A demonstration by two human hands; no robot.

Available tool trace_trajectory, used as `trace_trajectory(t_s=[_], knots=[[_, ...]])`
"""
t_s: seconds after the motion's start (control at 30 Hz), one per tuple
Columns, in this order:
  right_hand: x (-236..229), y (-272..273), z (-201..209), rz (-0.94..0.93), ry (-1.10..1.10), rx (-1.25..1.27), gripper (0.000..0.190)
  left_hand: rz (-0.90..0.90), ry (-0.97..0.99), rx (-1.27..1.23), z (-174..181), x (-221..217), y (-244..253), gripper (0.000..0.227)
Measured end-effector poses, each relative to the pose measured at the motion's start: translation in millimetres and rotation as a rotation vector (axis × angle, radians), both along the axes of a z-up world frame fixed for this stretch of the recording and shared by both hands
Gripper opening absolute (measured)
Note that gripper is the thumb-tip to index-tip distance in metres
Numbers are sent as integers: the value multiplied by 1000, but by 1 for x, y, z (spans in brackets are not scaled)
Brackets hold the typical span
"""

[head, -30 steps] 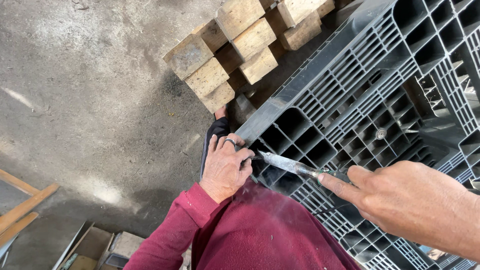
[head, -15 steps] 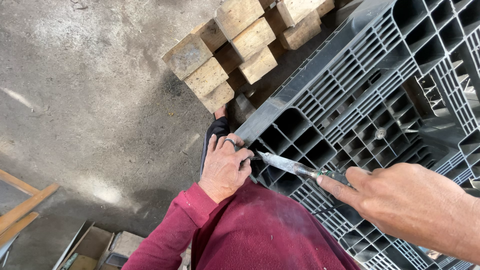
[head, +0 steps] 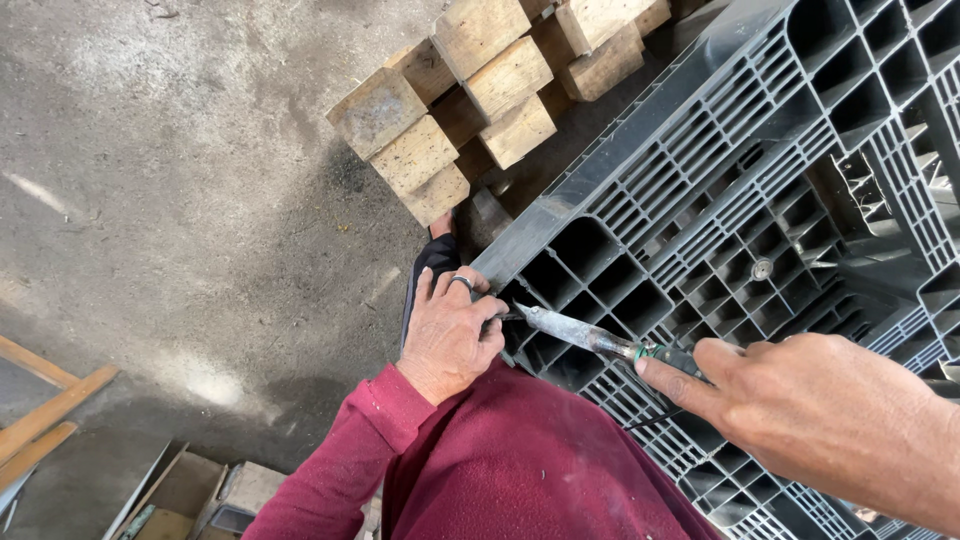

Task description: The person uses a soldering iron to melt and fuse a small metal piece onto the edge of a gray plastic crate. They repeatedly apply heat to the junction, creating smoke, and adjust the metal piece with their fingers to ensure it adheres to the crate.

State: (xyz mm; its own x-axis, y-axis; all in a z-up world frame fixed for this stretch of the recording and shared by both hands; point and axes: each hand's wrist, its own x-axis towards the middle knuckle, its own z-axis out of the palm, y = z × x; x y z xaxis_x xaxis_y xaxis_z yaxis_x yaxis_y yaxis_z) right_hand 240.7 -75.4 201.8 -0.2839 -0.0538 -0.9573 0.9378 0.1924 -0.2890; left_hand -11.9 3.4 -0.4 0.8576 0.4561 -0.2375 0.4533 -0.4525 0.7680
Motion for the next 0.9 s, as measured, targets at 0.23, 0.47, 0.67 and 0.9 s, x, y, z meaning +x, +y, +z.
trace_trajectory(t_s=[0.23, 0.47, 0.67, 0.9], knots=[[5, -47, 2, -314, -193, 82, 79, -30, 26, 25, 0, -2, -1, 19], [-30, -189, -33, -1943, -123, -119, 89, -120, 61, 44, -5, -2, 1, 24], [-118, -248, -74, -2756, 526, -230, 87, -256, 128, 82, -10, -2, 8, 28], [-176, -248, -97, -2861, 408, -81, 62, -403, 132, 138, -1, 7, 23, 30]])
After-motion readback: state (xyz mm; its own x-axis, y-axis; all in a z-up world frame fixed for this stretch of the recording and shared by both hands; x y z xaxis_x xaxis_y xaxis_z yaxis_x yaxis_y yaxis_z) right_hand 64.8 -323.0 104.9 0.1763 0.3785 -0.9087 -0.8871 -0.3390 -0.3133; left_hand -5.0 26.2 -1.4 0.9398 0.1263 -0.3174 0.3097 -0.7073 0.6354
